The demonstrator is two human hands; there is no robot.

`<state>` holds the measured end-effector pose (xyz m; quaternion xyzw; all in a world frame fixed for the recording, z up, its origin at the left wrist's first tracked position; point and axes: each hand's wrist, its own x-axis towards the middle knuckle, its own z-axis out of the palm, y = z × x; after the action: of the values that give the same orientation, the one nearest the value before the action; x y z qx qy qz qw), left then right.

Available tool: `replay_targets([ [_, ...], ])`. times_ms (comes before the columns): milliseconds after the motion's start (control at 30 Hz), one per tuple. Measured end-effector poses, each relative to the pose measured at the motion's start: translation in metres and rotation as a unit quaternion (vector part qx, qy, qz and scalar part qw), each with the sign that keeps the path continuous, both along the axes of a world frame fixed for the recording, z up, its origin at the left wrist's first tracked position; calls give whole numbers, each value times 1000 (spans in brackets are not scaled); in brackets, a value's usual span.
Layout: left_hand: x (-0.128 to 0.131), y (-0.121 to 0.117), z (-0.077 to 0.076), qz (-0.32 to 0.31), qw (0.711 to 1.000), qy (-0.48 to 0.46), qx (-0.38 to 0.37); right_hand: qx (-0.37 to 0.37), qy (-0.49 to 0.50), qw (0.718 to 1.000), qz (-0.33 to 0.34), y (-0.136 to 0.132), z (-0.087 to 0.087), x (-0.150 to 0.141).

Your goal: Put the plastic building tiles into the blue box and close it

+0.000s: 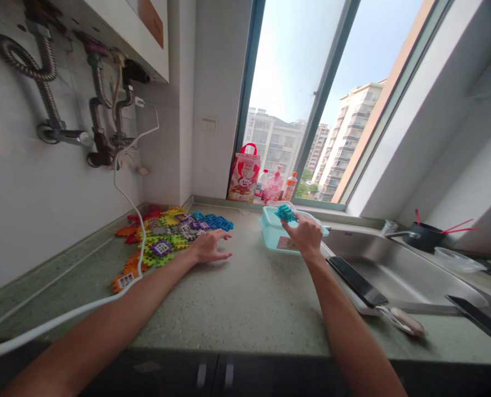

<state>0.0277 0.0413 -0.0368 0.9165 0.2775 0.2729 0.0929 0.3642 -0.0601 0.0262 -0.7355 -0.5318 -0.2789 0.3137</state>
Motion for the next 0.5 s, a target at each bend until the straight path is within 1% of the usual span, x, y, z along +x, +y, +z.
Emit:
replay_targets([
  [133,0,2,-2,-1,1000,9,1,-23,25,999,-27,2,-4,5],
  [233,0,3,-4,6,1000,13,0,-29,36,999,-23,3,-5,5],
  [300,0,4,-5,13,1000,17,3,-11,25,1000,-10,2,-4,2],
  [400,-1,5,-6,21,999,28,7,46,-9,998,41,-1,0,-11],
  [467,-2,6,-6,23,999,37,9,69,-28,991,112,-3,0,-27],
  [500,-2,6,-6,22,999,40,9,66,-34,985,159,-3,-2,-37],
])
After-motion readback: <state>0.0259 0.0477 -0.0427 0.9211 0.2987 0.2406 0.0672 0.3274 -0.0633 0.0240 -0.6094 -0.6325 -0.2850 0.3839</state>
